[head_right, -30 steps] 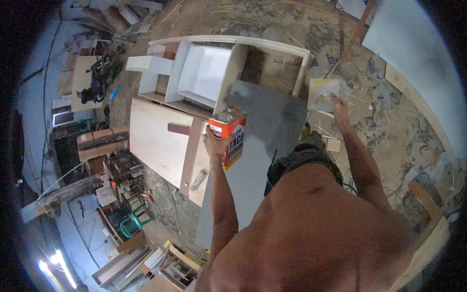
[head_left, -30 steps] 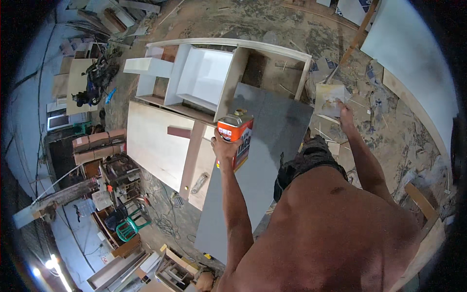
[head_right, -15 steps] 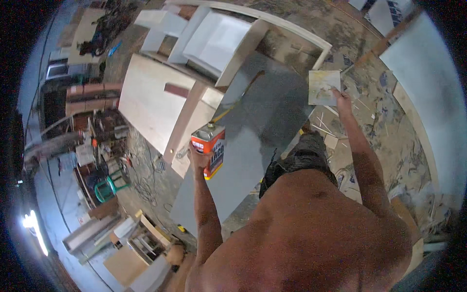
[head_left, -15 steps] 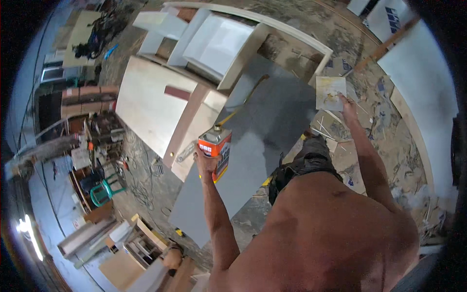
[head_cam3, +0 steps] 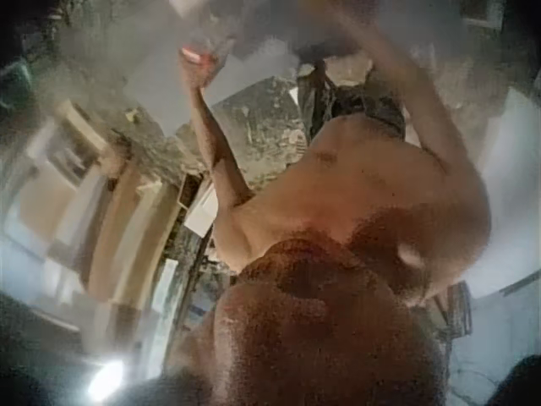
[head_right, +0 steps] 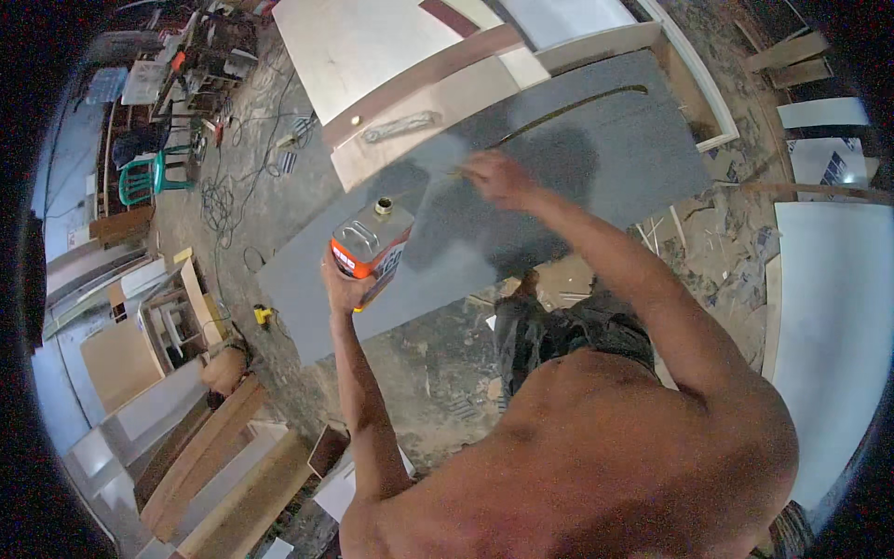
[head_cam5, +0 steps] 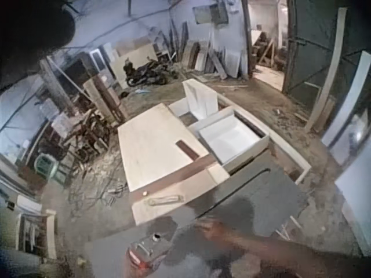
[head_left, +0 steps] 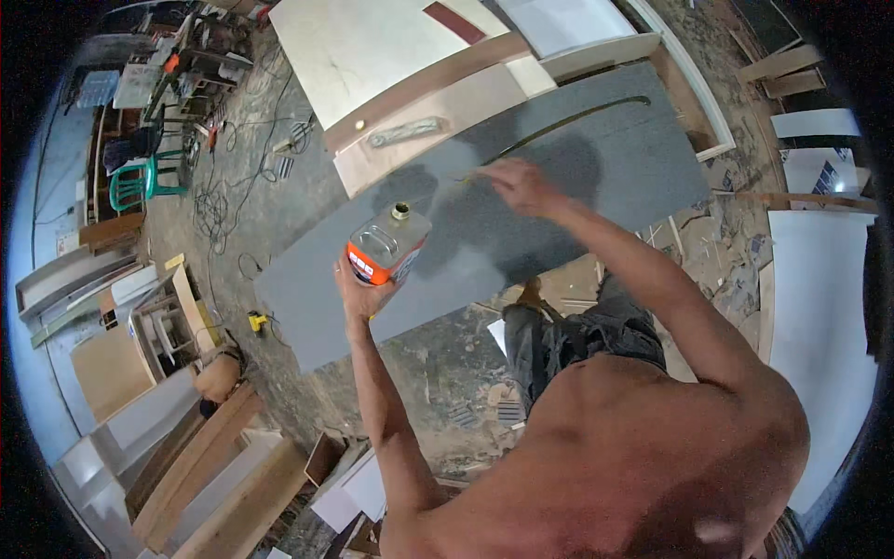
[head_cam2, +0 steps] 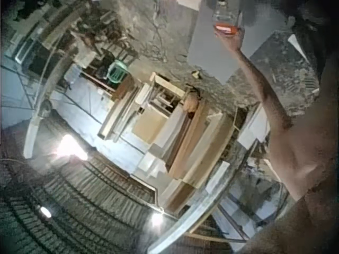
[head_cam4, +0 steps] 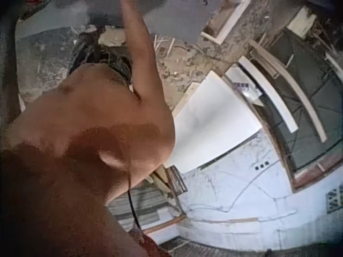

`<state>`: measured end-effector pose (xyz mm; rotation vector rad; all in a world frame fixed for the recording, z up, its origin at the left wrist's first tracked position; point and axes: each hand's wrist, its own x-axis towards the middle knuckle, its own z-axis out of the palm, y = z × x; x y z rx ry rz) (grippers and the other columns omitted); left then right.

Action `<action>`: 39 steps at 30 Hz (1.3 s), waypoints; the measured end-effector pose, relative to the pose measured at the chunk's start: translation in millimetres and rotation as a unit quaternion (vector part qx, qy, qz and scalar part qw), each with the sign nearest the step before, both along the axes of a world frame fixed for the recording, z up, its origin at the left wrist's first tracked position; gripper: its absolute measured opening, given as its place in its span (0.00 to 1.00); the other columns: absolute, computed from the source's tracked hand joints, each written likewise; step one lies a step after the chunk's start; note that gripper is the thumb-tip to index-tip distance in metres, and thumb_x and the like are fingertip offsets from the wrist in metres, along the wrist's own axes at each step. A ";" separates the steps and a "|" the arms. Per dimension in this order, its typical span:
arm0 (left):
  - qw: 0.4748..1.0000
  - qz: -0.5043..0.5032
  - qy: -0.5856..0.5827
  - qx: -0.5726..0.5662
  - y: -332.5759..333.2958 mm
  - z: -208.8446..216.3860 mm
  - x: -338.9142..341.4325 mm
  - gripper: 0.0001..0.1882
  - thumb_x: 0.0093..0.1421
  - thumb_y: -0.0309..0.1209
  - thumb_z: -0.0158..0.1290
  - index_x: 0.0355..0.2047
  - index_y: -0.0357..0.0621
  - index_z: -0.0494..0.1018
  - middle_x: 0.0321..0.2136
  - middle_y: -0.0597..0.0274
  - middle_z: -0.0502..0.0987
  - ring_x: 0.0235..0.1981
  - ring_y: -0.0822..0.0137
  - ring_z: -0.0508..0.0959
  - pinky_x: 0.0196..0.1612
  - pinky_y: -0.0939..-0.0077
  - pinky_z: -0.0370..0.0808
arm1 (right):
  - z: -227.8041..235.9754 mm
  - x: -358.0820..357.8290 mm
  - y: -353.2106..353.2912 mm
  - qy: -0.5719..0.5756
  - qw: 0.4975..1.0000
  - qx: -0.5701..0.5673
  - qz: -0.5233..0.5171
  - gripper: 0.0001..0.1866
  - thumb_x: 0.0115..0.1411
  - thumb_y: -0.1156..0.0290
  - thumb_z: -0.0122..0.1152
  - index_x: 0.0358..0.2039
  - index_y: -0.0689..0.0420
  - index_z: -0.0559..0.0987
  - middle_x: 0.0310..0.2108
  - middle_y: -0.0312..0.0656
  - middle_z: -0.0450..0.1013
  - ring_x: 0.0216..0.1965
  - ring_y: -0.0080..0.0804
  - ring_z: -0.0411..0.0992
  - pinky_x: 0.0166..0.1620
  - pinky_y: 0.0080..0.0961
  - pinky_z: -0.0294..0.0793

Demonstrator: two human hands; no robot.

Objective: The person applies adhesive to a grey wood panel using a spreader, then places a large wood veneer sheet on top of another surface.

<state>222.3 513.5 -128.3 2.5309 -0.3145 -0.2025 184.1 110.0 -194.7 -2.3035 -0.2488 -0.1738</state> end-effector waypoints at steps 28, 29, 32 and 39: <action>0.936 0.004 -0.061 -0.347 -300.7 -218.6 224.4 0.51 0.41 0.27 0.73 0.61 0.33 0.55 0.53 0.51 0.65 0.54 0.58 0.67 0.61 0.63 0.64 | -180.3 -89.1 -304.7 0.266 0.882 -0.354 -0.163 0.26 0.55 0.73 0.61 0.56 0.42 0.76 0.53 0.36 0.72 0.56 0.37 0.67 0.57 0.41 0.65; 0.939 -0.022 -0.093 -0.331 -297.5 -232.9 269.1 0.51 0.40 0.27 0.74 0.61 0.33 0.55 0.53 0.50 0.65 0.54 0.58 0.67 0.61 0.63 0.64 | -185.0 -70.3 -310.4 0.230 0.895 -0.344 -0.164 0.25 0.56 0.73 0.61 0.56 0.42 0.77 0.53 0.35 0.72 0.56 0.37 0.67 0.57 0.41 0.65; 0.941 -0.039 -0.079 -0.327 -337.6 -289.6 308.9 0.49 0.42 0.28 0.75 0.59 0.32 0.57 0.52 0.50 0.66 0.53 0.58 0.68 0.61 0.64 0.65 | -206.5 -69.6 -380.4 0.168 0.901 -0.366 -0.162 0.25 0.57 0.74 0.60 0.56 0.43 0.77 0.53 0.35 0.72 0.55 0.36 0.67 0.56 0.39 0.65; 0.978 0.035 0.067 -0.195 -345.5 -335.6 262.2 0.26 0.55 0.26 0.66 0.52 0.28 0.72 0.49 0.52 0.78 0.48 0.62 0.77 0.56 0.63 0.73 | -245.7 -66.4 -536.8 0.113 0.885 -0.437 -0.113 0.24 0.58 0.69 0.61 0.56 0.40 0.76 0.59 0.28 0.71 0.57 0.32 0.68 0.56 0.36 0.67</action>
